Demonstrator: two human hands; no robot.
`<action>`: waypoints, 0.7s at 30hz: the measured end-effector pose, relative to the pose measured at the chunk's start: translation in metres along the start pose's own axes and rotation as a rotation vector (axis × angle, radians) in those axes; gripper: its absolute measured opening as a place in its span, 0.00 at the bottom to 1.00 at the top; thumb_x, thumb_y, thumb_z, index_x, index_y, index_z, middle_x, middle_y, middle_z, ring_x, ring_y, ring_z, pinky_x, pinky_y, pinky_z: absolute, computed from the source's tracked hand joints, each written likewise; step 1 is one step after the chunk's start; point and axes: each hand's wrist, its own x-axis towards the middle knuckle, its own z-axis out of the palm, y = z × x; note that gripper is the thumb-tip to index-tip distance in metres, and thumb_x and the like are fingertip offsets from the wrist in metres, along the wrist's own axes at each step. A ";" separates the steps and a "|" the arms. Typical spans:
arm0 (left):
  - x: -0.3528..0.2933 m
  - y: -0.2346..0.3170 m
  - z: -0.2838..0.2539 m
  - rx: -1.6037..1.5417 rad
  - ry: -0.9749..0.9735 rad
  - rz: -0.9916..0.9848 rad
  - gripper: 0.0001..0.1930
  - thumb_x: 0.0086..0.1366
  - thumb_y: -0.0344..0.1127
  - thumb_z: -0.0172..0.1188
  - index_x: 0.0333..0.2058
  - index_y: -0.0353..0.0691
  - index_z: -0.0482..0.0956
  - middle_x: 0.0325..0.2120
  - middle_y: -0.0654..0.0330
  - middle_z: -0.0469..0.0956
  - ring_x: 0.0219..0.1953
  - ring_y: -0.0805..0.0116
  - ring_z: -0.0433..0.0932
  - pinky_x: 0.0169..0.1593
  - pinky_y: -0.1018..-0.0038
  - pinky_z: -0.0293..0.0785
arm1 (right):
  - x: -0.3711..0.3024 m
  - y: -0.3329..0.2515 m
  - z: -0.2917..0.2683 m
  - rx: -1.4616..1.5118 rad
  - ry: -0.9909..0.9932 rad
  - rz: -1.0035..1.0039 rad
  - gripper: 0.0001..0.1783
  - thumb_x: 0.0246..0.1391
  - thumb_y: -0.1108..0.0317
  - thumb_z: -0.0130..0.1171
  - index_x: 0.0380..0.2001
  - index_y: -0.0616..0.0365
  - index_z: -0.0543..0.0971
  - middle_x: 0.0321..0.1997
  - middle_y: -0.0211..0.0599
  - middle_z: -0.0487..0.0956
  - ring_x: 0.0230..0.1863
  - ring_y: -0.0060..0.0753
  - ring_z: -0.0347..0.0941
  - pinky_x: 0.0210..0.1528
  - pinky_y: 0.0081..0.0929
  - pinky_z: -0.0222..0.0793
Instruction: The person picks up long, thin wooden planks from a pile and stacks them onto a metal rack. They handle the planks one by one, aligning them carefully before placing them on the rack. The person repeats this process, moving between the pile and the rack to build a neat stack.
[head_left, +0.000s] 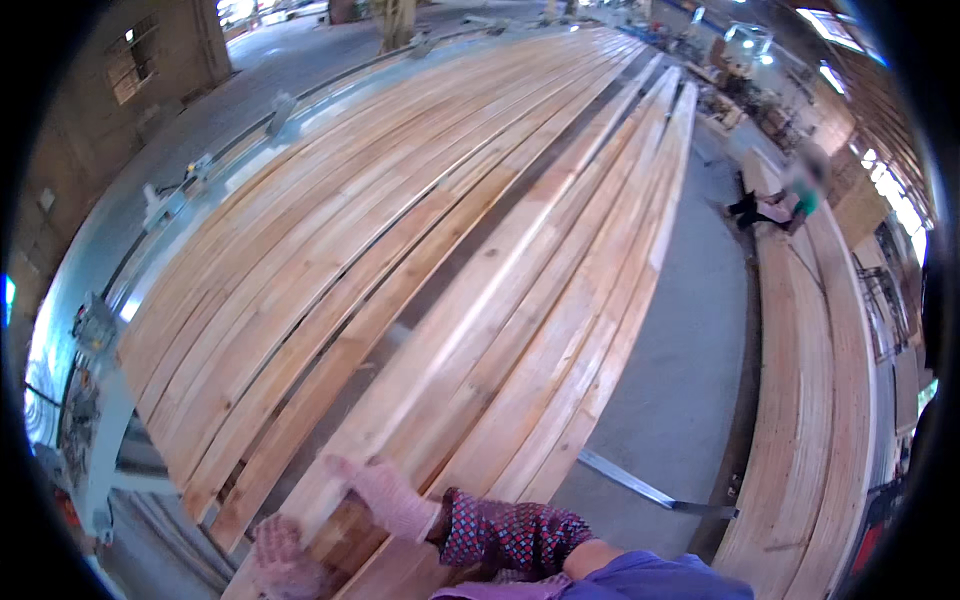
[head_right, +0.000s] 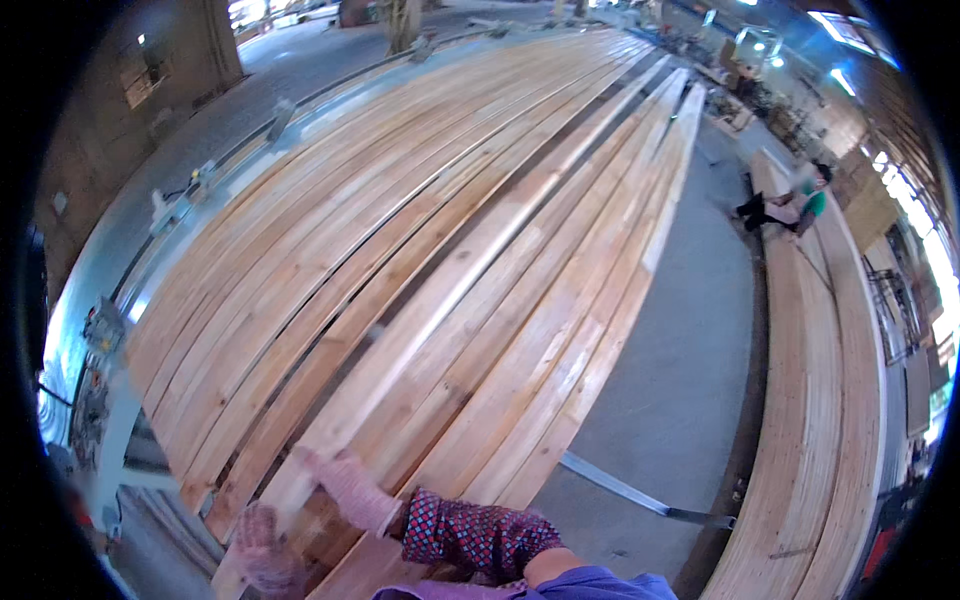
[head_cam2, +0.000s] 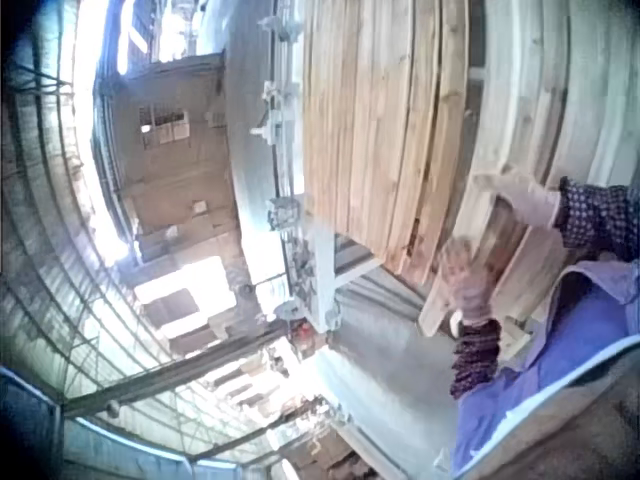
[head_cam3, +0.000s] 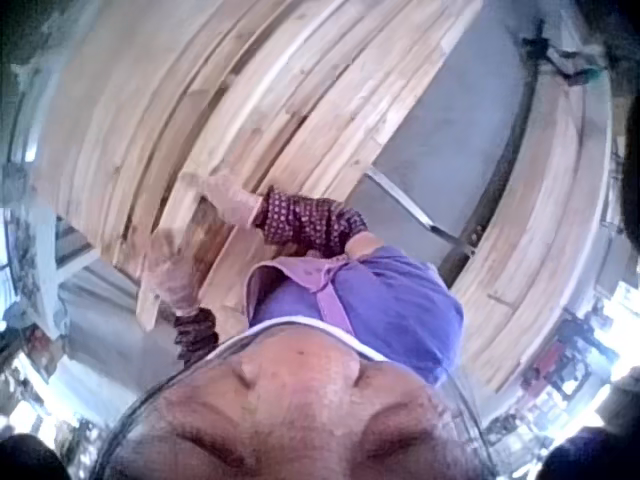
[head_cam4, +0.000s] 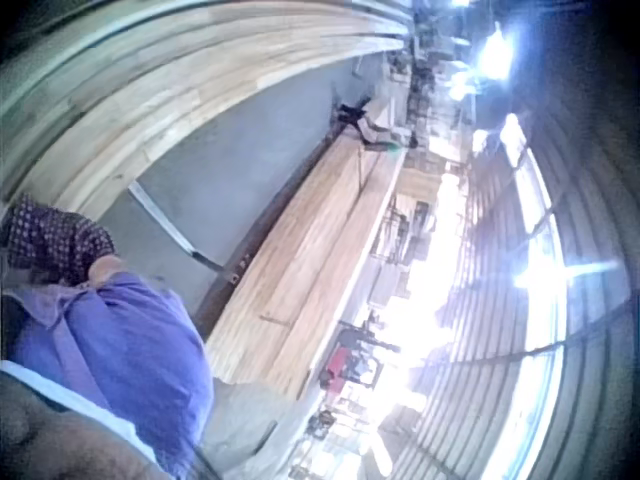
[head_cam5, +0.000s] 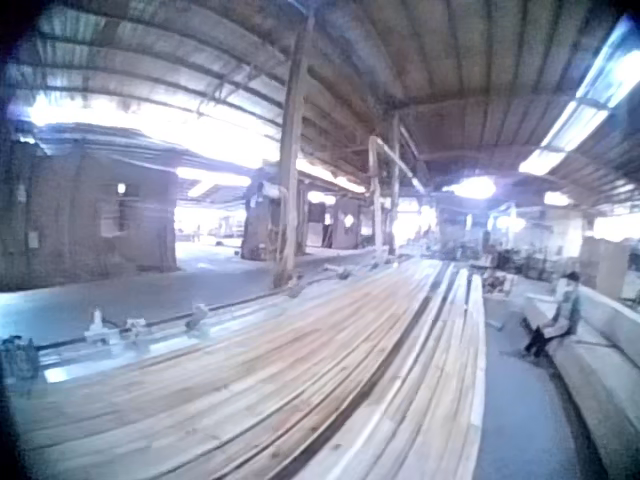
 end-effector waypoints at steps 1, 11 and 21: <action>-0.002 0.011 -0.009 0.016 -0.018 0.076 0.30 0.55 0.47 0.64 0.53 0.38 0.73 0.52 0.48 0.76 0.57 0.43 0.71 0.62 0.48 0.65 | -0.002 0.052 -0.003 -0.504 0.144 -0.515 0.23 0.54 0.67 0.64 0.54 0.59 0.75 0.48 0.47 0.79 0.51 0.46 0.77 0.55 0.34 0.73; 0.012 0.031 -0.086 -0.182 -0.510 -0.350 0.54 0.36 0.49 0.79 0.62 0.34 0.63 0.51 0.49 0.75 0.55 0.46 0.72 0.62 0.55 0.66 | -0.037 -0.010 -0.015 0.951 0.272 0.350 0.19 0.55 0.69 0.62 0.50 0.60 0.75 0.49 0.39 0.79 0.55 0.33 0.73 0.63 0.32 0.64; 0.004 0.024 -0.069 -0.266 -0.372 -0.295 0.42 0.34 0.44 0.79 0.52 0.40 0.74 0.44 0.52 0.79 0.48 0.50 0.78 0.54 0.57 0.72 | -0.037 -0.024 -0.026 0.940 0.191 0.294 0.24 0.53 0.66 0.64 0.52 0.60 0.73 0.52 0.39 0.77 0.56 0.33 0.71 0.64 0.32 0.64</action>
